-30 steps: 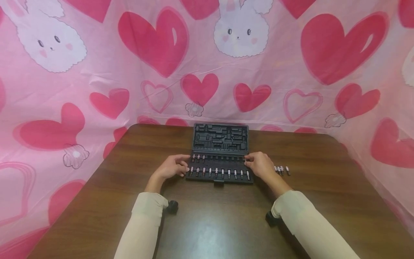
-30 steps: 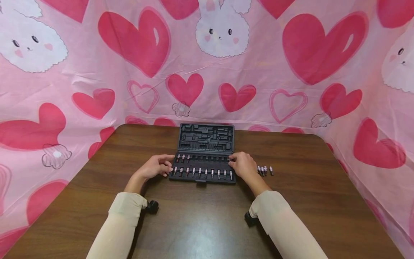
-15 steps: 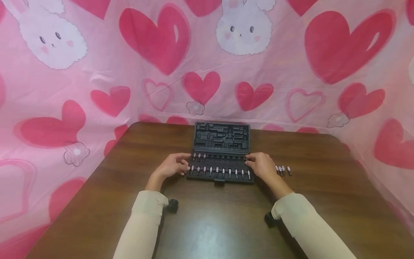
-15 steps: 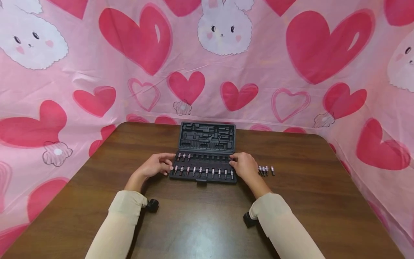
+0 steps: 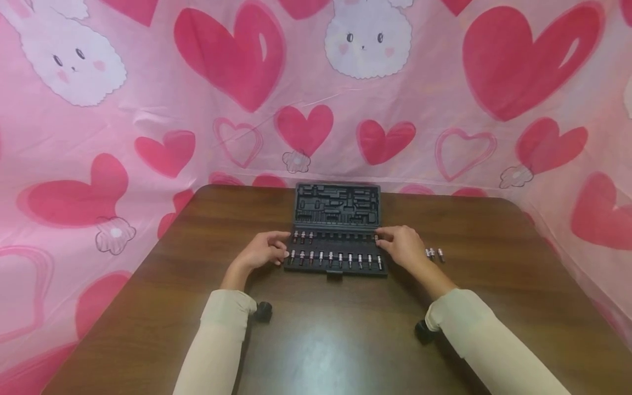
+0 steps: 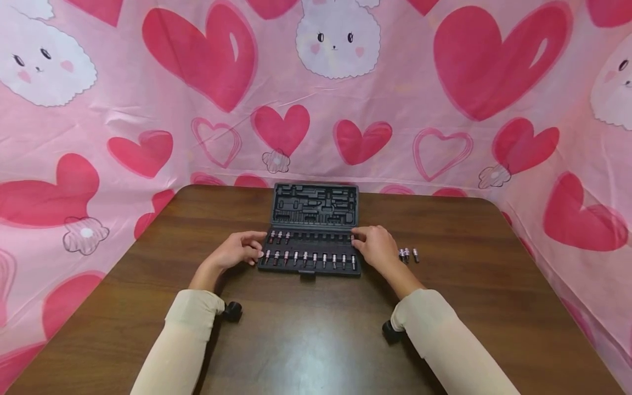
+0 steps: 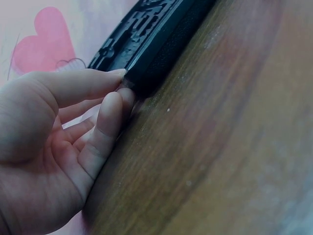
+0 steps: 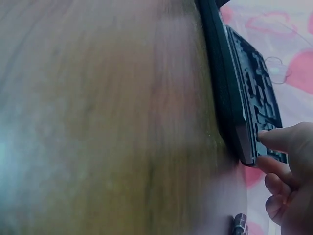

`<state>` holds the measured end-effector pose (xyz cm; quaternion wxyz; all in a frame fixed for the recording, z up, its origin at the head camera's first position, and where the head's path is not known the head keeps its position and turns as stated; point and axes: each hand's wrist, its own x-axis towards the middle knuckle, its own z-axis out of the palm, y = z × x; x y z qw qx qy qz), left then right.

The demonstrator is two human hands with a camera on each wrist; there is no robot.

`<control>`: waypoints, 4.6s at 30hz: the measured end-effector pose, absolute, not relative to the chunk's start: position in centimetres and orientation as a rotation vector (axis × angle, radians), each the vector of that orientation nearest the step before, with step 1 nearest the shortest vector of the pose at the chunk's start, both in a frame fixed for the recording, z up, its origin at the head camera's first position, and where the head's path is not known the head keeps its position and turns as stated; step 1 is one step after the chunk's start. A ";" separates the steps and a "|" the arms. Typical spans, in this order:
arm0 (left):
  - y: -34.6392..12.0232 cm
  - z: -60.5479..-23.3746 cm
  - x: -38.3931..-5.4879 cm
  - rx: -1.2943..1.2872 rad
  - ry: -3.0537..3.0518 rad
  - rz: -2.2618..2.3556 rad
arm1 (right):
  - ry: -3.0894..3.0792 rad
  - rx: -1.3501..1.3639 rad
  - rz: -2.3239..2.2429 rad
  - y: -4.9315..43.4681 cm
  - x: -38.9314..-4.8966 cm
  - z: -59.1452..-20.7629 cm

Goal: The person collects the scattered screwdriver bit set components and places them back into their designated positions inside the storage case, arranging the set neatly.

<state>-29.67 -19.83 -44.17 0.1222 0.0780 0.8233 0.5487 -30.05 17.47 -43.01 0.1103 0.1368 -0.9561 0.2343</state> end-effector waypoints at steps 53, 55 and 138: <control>-19.8 -44.3 -29.4 0.209 2.400 1.614 | -2.775 0.342 0.650 28.7 -26.1 -43.4; -19.8 -44.2 -29.4 0.212 2.400 1.612 | -2.795 0.326 0.639 28.9 -26.0 -43.4; -19.6 -44.5 -29.5 0.229 2.407 1.599 | -2.725 0.381 0.850 23.0 -29.1 -43.0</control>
